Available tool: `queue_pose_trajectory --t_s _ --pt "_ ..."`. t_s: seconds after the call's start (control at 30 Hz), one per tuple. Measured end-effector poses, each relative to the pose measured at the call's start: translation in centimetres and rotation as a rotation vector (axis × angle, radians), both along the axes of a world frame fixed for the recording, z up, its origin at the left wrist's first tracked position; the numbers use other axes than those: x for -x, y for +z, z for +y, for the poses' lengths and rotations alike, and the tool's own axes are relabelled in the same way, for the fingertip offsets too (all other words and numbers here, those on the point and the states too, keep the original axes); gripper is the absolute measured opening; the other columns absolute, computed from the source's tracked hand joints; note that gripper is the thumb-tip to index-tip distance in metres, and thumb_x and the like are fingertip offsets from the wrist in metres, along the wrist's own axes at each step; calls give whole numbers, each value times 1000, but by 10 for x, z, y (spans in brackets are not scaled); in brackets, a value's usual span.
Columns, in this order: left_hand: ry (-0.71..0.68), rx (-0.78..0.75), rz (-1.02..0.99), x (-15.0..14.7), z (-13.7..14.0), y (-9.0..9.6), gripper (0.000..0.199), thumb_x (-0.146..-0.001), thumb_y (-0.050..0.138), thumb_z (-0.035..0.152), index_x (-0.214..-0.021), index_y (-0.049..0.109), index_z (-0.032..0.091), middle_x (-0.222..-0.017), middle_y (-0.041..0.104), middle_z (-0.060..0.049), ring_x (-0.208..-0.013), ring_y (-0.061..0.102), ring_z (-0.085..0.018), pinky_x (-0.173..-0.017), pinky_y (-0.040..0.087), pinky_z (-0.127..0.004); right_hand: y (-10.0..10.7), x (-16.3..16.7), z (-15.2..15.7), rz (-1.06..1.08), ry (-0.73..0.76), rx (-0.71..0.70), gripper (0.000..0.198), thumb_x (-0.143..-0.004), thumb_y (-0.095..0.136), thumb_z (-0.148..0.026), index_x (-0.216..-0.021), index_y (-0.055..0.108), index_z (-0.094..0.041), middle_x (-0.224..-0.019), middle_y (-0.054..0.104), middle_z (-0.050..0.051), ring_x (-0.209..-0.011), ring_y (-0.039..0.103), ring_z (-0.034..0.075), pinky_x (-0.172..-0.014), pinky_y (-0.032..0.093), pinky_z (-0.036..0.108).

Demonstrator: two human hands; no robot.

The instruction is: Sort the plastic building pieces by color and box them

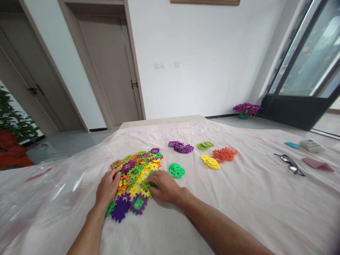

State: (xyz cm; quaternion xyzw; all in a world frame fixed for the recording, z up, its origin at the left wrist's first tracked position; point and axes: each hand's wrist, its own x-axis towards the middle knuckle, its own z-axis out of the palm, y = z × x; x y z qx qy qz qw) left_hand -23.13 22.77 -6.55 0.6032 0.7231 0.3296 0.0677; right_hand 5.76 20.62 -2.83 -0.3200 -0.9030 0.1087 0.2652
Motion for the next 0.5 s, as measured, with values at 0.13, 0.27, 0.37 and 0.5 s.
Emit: queue_pose_trajectory --t_s 0.13,0.27,0.37,0.5 --pt "9 11 -4 0 1 0 46 -92 38 47 -119 68 24 -131 63 -7 -122 58 -25 -102 45 -37 -2 -1 1 111 -41 30 18 -86 57 -12 -98 67 -21 -94 69 3 -90 61 17 -85 43 28" --pt "0 20 2 1 2 -2 46 -92 38 47 -120 67 25 -133 62 -6 -123 57 -26 -102 44 -38 -6 -8 13 330 -158 19 19 -89 53 -12 -97 68 -22 -100 70 5 -98 61 19 -90 45 30" --pt "-2 23 13 2 2 -3 47 -92 37 48 -121 67 25 -132 62 -7 -122 58 -26 -102 44 -38 -8 -22 31 493 -340 19 16 -90 54 -19 -93 69 -22 -94 69 5 -91 62 20 -84 48 31" --pt "-9 6 16 3 3 -4 48 -92 38 49 -119 68 24 -129 64 -8 -120 59 -26 -101 45 -37 -10 -57 62 782 -588 67 21 -86 55 -30 -96 71 -19 -89 70 5 -77 63 18 -74 53 32"
